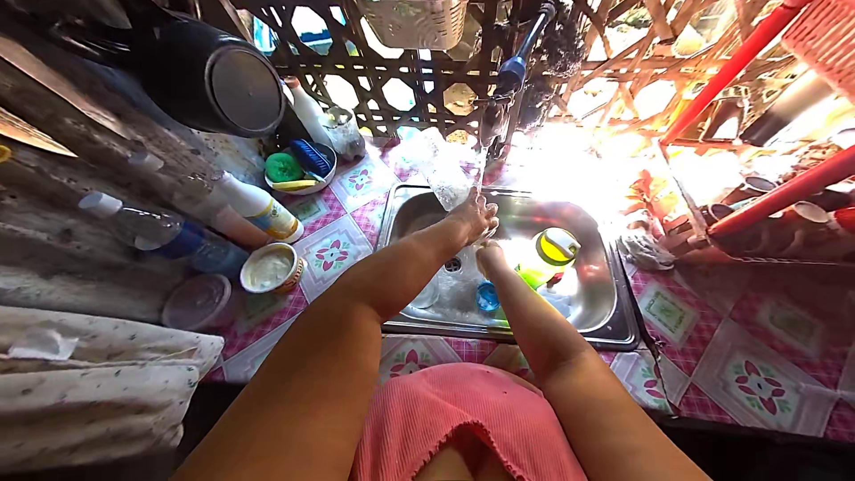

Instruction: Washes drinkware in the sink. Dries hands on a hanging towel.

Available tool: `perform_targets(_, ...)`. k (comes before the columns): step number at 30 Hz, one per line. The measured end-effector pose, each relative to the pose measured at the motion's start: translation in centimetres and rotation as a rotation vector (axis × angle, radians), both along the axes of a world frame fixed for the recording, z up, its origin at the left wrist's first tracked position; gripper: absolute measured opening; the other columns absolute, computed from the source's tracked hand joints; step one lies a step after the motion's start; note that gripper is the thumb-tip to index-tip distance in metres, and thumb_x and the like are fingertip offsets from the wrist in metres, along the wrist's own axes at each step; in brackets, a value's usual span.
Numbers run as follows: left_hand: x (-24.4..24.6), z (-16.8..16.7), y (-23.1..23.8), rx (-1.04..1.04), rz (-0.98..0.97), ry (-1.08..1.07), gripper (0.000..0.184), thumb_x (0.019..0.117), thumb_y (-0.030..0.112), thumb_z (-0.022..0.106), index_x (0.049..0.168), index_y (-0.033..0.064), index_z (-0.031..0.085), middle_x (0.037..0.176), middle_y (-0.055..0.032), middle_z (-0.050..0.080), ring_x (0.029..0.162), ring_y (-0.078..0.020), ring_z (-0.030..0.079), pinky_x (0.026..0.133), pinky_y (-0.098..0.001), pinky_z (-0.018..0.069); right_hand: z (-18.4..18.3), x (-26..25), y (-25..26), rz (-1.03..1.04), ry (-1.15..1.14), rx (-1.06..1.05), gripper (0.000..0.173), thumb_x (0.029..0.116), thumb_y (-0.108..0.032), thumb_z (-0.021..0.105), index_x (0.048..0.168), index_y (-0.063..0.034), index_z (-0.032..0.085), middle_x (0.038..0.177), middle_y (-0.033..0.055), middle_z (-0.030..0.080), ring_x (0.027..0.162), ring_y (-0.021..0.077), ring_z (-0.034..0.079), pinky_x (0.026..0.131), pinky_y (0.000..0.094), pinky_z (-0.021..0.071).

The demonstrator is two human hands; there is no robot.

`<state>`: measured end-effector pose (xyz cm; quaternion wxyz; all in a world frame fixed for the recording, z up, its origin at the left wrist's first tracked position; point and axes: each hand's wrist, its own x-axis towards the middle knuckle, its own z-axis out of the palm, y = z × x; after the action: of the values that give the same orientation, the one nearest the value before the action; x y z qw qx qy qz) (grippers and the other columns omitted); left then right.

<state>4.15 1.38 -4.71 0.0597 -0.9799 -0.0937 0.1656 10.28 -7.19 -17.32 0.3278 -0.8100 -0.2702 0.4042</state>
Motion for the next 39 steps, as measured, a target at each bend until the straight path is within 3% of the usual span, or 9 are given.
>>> perform_targets(3,-1.1,0.5,1.3,-0.141,0.021,-0.196,0.078,0.0728,0.023,0.086,0.144,0.0151,0.056,0.144,-0.02,0.054,0.128,-0.0436,0.053,0.111,-0.0634,0.0362,2.3,0.0,-0.3,0.4,-0.35,-0.203,0.038,0.1058,-0.021,0.048,0.136,-0.0007,0.059,0.137,0.026,0.06,0.129,0.0429,0.056,0.106,0.0641,0.0431)
perform_targets(5,-2.4,1.1,2.4,-0.316,0.056,-0.332,0.085,0.0699,0.033,0.09,0.144,0.0099,0.055,0.142,-0.0218,0.054,0.129,-0.0399,0.055,0.106,-0.0582,0.0446,4.0,-0.7,-0.8,0.494,-0.48,-0.25,0.037,0.1037,-0.023,0.051,0.133,-0.0039,0.062,0.132,0.0236,0.063,0.125,0.0428,0.059,0.1,0.0671,0.0457)
perform_targets(12,-7.4,0.5,6.8,-0.577,0.431,-0.632,0.094,0.0676,0.033,0.093,0.146,0.0041,0.049,0.139,-0.0175,0.06,0.131,-0.0353,0.054,0.113,-0.0558,0.0393,8.7,-3.0,-2.3,0.697,-0.784,-0.248,0.026,0.1005,-0.022,0.056,0.118,-0.01,0.071,0.115,0.0204,0.07,0.11,0.0429,0.066,0.086,0.0678,0.0515)
perform_targets(16,-10.7,-1.6,8.0,-0.627,0.66,-0.706,0.106,0.0682,0.031,0.095,0.155,0.0117,0.037,0.143,-0.021,0.057,0.131,-0.0398,0.055,0.108,-0.0598,0.0435,11.9,-2.1,-2.9,0.772,-0.89,-0.121,0.025,0.0983,-0.014,0.059,0.119,-0.0102,0.071,0.117,0.02,0.069,0.116,0.0419,0.063,0.093,0.0665,0.0476)
perform_targets(20,-13.2,-2.2,8.2,-0.693,0.738,-0.751,0.1,0.0717,0.029,0.093,0.152,0.0084,0.039,0.146,-0.0231,0.052,0.13,-0.04,0.055,0.107,-0.0586,0.0451,17.1,-0.2,-4.8,0.691,-1.038,0.004,0.028,0.0964,-0.022,0.065,0.12,-0.0086,0.071,0.119,0.0222,0.068,0.118,0.0444,0.061,0.093,0.067,0.0466)
perform_targets(24,-13.8,-1.6,7.9,-0.656,0.705,-0.674,0.107,0.0691,0.034,0.095,0.156,0.0134,0.037,0.148,-0.0233,0.05,0.123,-0.0402,0.058,0.102,-0.0588,0.0478,21.3,2.8,-8.1,0.602,-1.121,-0.212,0.038,0.0912,-0.038,0.072,0.119,-0.0123,0.069,0.116,0.0205,0.067,0.114,0.0431,0.062,0.087,0.0661,0.0492)
perform_targets(29,-13.1,-1.0,6.8,-0.507,0.53,-0.527,0.095,0.0693,0.041,0.093,0.149,0.0118,0.049,0.144,-0.0232,0.05,0.133,-0.0379,0.051,0.108,-0.0587,0.0441,17.2,8.0,-10.4,0.637,-0.941,-0.247,0.082,0.0724,-0.039,0.089,0.143,-0.016,0.055,0.144,0.0229,0.051,0.133,0.0477,0.047,0.098,0.07,0.0456)
perform_targets(34,-11.9,0.5,5.2,-0.344,0.492,-0.361,0.092,0.0699,0.055,0.089,0.143,0.0112,0.054,0.14,-0.0209,0.054,0.128,-0.038,0.055,0.102,-0.061,0.0477,15.9,9.4,-9.1,0.679,-0.91,-0.152,0.063,0.0713,-0.037,0.089,0.123,-0.0098,0.066,0.123,0.0166,0.066,0.123,0.0378,0.058,0.104,0.0633,0.0442)
perform_targets(39,-11.6,2.6,3.0,-0.236,0.517,-0.413,0.107,0.068,0.063,0.087,0.154,0.0162,0.043,0.159,-0.0213,0.036,0.143,-0.0436,0.039,0.106,-0.0644,0.0418,16.1,9.0,-6.2,0.656,-0.871,-0.175,0.065,0.0734,-0.038,0.088,0.126,-0.0099,0.063,0.109,0.0194,0.07,0.106,0.0421,0.066,0.087,0.0712,0.0489)
